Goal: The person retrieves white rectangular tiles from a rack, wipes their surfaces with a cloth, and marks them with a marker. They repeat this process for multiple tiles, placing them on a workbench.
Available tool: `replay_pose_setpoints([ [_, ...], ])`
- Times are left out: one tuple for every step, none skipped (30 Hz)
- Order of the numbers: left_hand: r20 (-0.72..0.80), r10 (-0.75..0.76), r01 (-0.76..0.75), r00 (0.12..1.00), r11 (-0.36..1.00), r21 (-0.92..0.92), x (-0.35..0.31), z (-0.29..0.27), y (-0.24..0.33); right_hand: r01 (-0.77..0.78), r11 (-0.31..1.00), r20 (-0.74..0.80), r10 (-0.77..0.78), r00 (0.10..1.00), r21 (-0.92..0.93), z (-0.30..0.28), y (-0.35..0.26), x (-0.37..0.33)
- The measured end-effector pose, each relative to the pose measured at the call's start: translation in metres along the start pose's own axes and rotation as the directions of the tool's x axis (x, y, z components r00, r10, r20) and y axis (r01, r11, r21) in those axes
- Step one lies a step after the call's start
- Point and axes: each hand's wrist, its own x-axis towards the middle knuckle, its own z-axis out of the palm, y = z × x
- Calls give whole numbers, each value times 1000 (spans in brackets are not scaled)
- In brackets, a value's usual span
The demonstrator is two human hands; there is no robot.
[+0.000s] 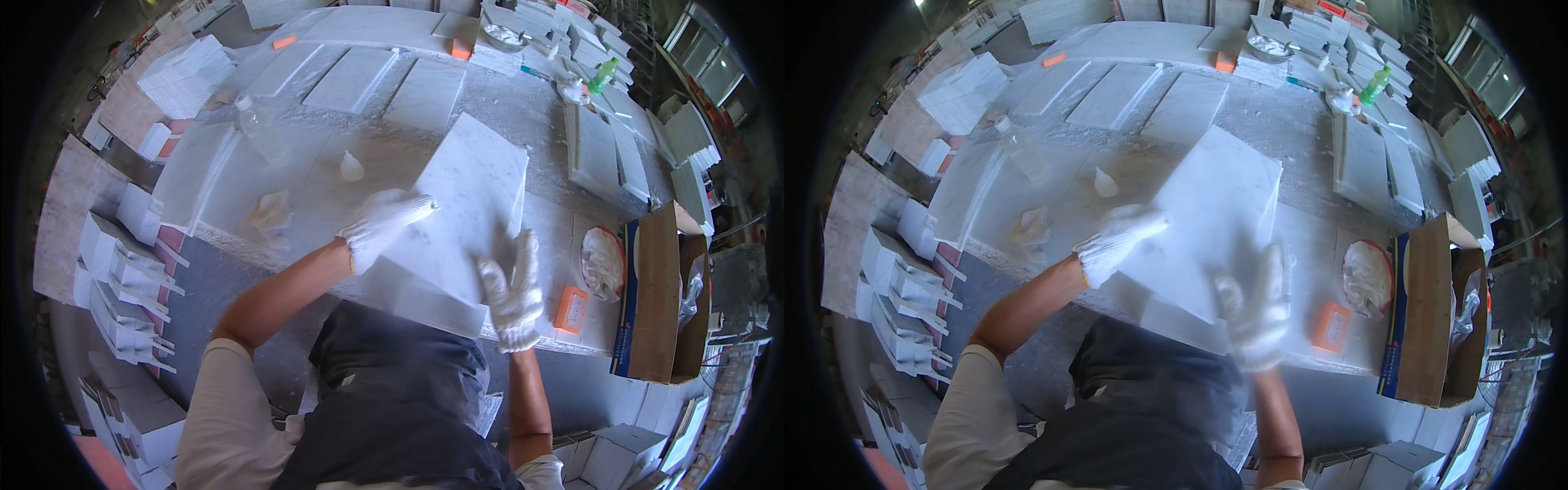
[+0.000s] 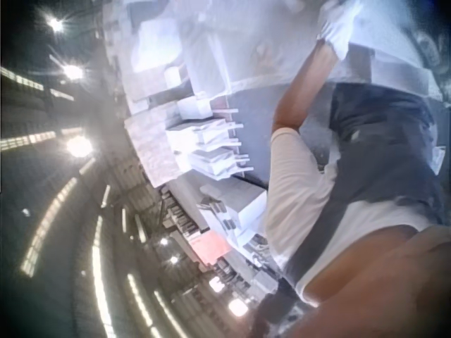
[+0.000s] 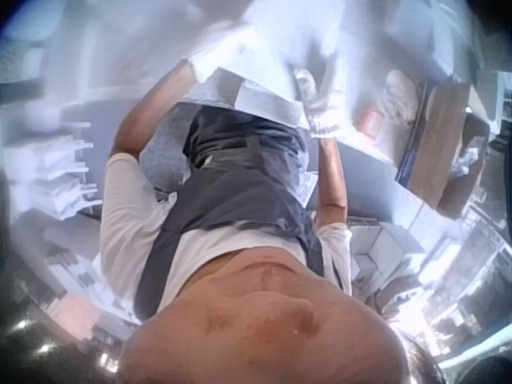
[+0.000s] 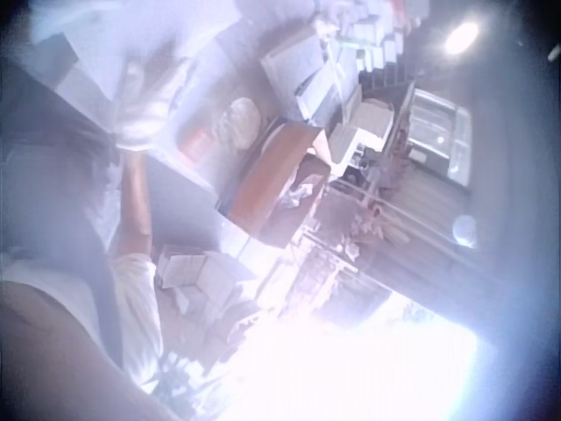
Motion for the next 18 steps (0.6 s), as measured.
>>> replay_pose_setpoints([
  [15, -1, 2, 1000, 999, -39, 0, 0, 1, 13, 1000, 14, -13, 1000, 9, -1, -1, 5],
  [13, 14, -13, 1000, 997, -74, 0, 0, 0, -6, 984, -79, 20, 997, 176, 3, -2, 11],
  [7, 32, -31, 999, 993, -112, -1, -1, -1, -44, 945, -97, 79, 992, 323, 2, -4, 16],
  [2, 21, -21, 1000, 998, -61, -2, -1, -2, -182, 870, -89, 249, 964, 458, 4, -7, 21],
  [-2, 11, -11, 1000, 1000, -12, -3, -2, -3, -367, 797, 14, 412, 911, 480, -2, -11, 25],
  [-13, 16, -15, 1000, 999, 52, -4, -4, -2, -406, 698, 179, 377, 909, 589, -3, -14, 32],
  [-15, -25, 26, 1000, 997, 71, -4, -5, -1, -508, 567, 342, 380, 860, 648, -3, -16, 38],
  [13, -14, 14, 1000, 1000, 25, -6, -7, 0, -589, 412, 475, 353, 806, 695, -2, -20, 45],
  [31, 12, -12, 999, 1000, -7, -7, -9, 2, -671, 333, 535, 417, 735, 663, 4, -23, 50],
  [51, -12, 12, 999, 1000, 0, -8, -11, 3, -681, 347, 552, 405, 729, 645, 8, -27, 55],
  [33, -31, 32, 999, 998, -48, -9, -15, 4, -690, 363, 570, 390, 723, 627, 13, -30, 62],
  [27, 33, -33, 999, 999, -1, -6, -22, 6, -688, 379, 606, 328, 725, 619, 18, -33, 70],
  [27, 74, -76, 997, 994, 76, -2, -32, 6, -645, 411, 568, 308, 763, 644, 25, -36, 78],
  [32, 142, -146, 989, 975, 169, 0, -43, 4, -665, 425, 586, 318, 745, 614, 30, -39, 90],
  [8, 199, -191, 980, 925, 330, 0, -57, 0, -679, 436, 611, 309, 729, 590, 33, -42, 106],
  [3, 286, -249, 958, 830, 499, -2, -76, -5, -706, 454, 613, 359, 704, 544, 40, -45, 121],
  [14, 369, -287, 929, 699, 655, -5, -99, -12, -725, 382, 617, 380, 689, 574, 52, -48, 134],
  [44, 443, -303, 896, 535, 788, -9, -125, -18, -693, 460, 628, 315, 712, 555, 62, -52, 147],
])
